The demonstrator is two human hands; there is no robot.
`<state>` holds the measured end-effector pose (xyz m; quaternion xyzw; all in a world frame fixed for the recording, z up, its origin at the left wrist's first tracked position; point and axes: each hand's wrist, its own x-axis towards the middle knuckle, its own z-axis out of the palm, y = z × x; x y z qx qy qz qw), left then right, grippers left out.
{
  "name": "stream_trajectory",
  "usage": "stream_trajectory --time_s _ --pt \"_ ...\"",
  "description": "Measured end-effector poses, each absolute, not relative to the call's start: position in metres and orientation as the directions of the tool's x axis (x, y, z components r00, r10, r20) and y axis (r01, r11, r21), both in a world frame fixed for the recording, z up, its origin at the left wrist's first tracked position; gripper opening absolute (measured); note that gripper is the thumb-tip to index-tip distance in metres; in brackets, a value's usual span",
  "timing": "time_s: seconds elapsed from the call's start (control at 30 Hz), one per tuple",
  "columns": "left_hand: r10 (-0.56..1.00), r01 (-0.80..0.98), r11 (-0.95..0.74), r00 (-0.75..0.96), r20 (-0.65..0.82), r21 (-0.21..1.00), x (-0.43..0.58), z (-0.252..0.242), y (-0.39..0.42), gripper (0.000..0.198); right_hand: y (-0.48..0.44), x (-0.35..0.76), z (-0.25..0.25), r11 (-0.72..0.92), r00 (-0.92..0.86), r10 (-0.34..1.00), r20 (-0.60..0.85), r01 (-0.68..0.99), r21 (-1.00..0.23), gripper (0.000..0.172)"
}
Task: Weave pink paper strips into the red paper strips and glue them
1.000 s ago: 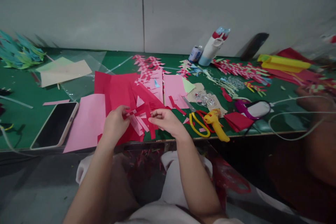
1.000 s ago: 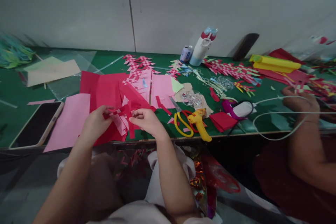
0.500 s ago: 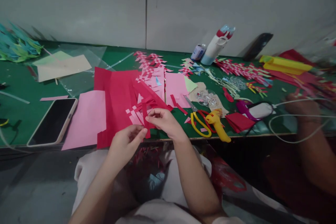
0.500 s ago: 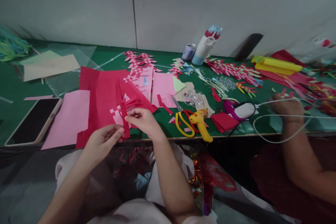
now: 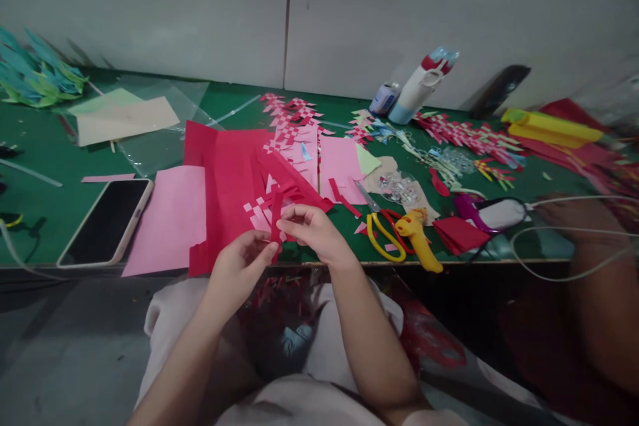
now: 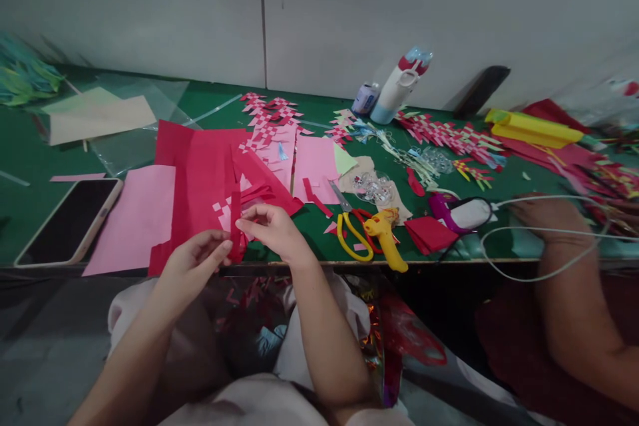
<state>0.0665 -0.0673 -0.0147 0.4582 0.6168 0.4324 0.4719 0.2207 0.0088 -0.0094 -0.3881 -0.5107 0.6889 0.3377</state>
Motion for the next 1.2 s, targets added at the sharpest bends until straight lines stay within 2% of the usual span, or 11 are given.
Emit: stream_trajectory --time_s 0.23,0.37,0.43,0.53,0.63,0.77,0.87,1.0,1.2 --pt "0.974 0.207 0.152 -0.197 -0.111 0.966 0.063 -0.017 -0.065 0.031 0.009 0.217 -0.012 -0.309 -0.474 0.850 -0.227 -0.100 -0.946 0.036" --pt "0.969 0.128 0.188 -0.184 -0.163 0.974 0.054 -0.015 -0.067 0.036 0.011 0.222 -0.008 -0.318 -0.433 0.874 -0.219 -0.171 -0.933 0.053" --pt "0.965 0.110 0.211 -0.181 -0.189 0.971 0.049 -0.015 -0.069 0.036 0.011 0.224 -0.006 -0.276 -0.415 0.893 -0.174 -0.198 -0.941 0.055" --pt "0.964 0.135 0.223 -0.175 -0.198 0.966 0.043 -0.016 -0.071 0.036 0.012 0.227 -0.005 -0.219 -0.420 0.899 -0.122 -0.192 -0.957 0.047" --pt "0.973 0.211 0.203 -0.156 -0.172 0.956 0.038 -0.017 -0.074 0.035 0.012 0.228 -0.007 -0.185 -0.475 0.873 -0.110 -0.114 -0.976 0.036" --pt "0.982 0.353 0.180 -0.119 -0.147 0.918 0.033 -0.018 -0.079 0.033 0.010 0.226 -0.011 -0.166 -0.518 0.840 -0.160 0.036 -0.986 0.040" --pt "0.985 0.432 0.171 -0.096 -0.144 0.885 0.030 -0.020 -0.082 0.033 0.008 0.224 -0.014 -0.105 -0.505 0.849 -0.154 0.126 -0.987 0.037" --pt "0.988 0.440 0.154 -0.069 -0.138 0.885 0.028 -0.021 -0.084 0.036 0.009 0.224 -0.020 -0.070 -0.474 0.870 -0.133 0.149 -0.986 0.039" --pt "0.990 0.425 0.138 -0.055 -0.126 0.895 0.026 -0.021 -0.083 0.034 0.012 0.223 -0.020 -0.162 -0.430 0.885 -0.176 0.071 -0.984 0.032"
